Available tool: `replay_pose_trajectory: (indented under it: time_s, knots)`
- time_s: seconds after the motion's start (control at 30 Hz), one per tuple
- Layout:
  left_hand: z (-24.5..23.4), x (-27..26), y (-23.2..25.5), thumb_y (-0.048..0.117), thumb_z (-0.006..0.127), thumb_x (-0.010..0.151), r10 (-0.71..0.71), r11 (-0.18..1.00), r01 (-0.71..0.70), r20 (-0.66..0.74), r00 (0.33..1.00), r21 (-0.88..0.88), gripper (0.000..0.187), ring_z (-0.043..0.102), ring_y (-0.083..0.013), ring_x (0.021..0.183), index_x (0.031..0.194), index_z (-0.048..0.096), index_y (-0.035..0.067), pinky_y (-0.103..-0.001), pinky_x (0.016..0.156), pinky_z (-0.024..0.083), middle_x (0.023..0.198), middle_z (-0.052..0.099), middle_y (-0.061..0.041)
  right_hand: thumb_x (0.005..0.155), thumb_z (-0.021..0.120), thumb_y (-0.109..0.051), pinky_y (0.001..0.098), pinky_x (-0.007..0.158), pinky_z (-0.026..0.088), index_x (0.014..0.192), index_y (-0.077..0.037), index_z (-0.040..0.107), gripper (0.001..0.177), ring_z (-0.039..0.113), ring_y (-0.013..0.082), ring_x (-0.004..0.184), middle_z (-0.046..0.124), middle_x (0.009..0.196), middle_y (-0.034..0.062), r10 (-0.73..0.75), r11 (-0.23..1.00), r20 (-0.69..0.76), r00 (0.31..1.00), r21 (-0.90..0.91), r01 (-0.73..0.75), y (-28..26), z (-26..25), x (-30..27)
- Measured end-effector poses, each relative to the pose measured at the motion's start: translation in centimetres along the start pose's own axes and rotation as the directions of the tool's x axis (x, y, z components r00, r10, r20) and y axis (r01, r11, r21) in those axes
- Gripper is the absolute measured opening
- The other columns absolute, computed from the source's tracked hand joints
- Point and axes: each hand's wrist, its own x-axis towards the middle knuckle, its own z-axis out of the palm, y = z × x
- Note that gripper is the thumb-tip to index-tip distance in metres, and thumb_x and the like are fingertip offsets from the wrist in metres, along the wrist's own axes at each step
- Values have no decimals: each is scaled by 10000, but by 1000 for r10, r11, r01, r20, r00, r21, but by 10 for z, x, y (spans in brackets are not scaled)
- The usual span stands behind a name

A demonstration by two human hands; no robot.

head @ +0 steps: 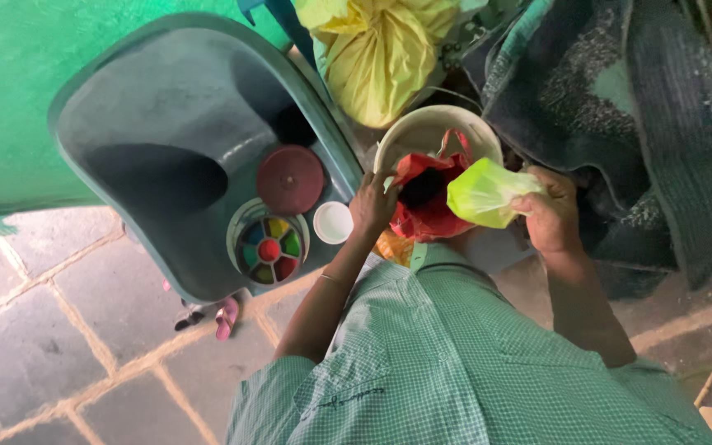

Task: The person picks up several objects including containers, plates, a bag, and a multi-compartment tray, moving them between different buckets and containers in an outdoor storage area.

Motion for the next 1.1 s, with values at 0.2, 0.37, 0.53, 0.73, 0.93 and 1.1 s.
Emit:
replay_pose_trajectory:
  time_s: [0.2, 0.37, 0.53, 0.73, 0.93, 1.1]
  knots:
    - [-6, -32, 18, 313, 770, 835, 205, 975, -213, -122, 971, -56, 503, 596, -391, 1101, 1297, 640, 162, -489, 940, 507, 1234, 615, -170, 805, 584, -45, 243, 764, 460, 879, -8, 598, 84, 575, 94, 805, 622, 844, 19, -55, 995, -15, 998, -90, 54, -34, 30, 0]
    - [-12, -66, -3, 415, 699, 920, 82, 548, 332, 444, 892, -768, 679, 601, -325, 1213, 1520, 452, 218, -467, 957, 521, 1342, 602, -183, 877, 575, -17, 234, 745, 456, 869, 27, 600, 51, 560, 81, 759, 625, 830, 32, 1, 956, 142, 990, -291, 41, -56, 90, -7]
    - [-23, -95, -43, 562, 511, 991, 257, -398, 626, 573, 778, -671, 753, 626, -358, 1213, 1572, 354, 110, -484, 1026, 514, 1402, 604, -159, 807, 670, 11, 296, 823, 493, 1043, 13, 616, 242, 613, 120, 930, 654, 993, 39, 322, 916, 525, 788, -385, -117, -49, 149, -15]
    - [-50, -151, -74, 690, 495, 1048, 457, -695, 446, 132, 880, -565, 910, 634, -354, 1278, 1635, 334, 15, -479, 1138, 490, 1373, 638, -231, 826, 764, -83, 386, 695, 475, 822, -45, 545, 222, 598, 271, 788, 543, 805, 107, 277, 733, 899, 340, -426, 530, -10, 223, -21]
    - [-62, -205, -118, 508, 636, 999, 205, -677, 233, 125, 971, -699, 842, 607, -350, 1325, 1649, 336, 65, -506, 1174, 464, 1424, 597, -208, 714, 780, -30, 341, 671, 532, 823, -71, 511, 294, 680, 219, 847, 677, 1095, 69, 350, 683, 843, 408, -528, 505, 0, 270, -45]
    - [-87, -242, -147, 402, 675, 923, 79, -689, 137, 114, 990, -712, 810, 563, -407, 1365, 1598, 368, 75, -551, 1190, 436, 1455, 555, -245, 716, 792, -1, 346, 846, 562, 866, -99, 565, 289, 695, 253, 1052, 665, 1138, 50, 142, 702, 898, 417, -388, 597, 19, 303, -80]
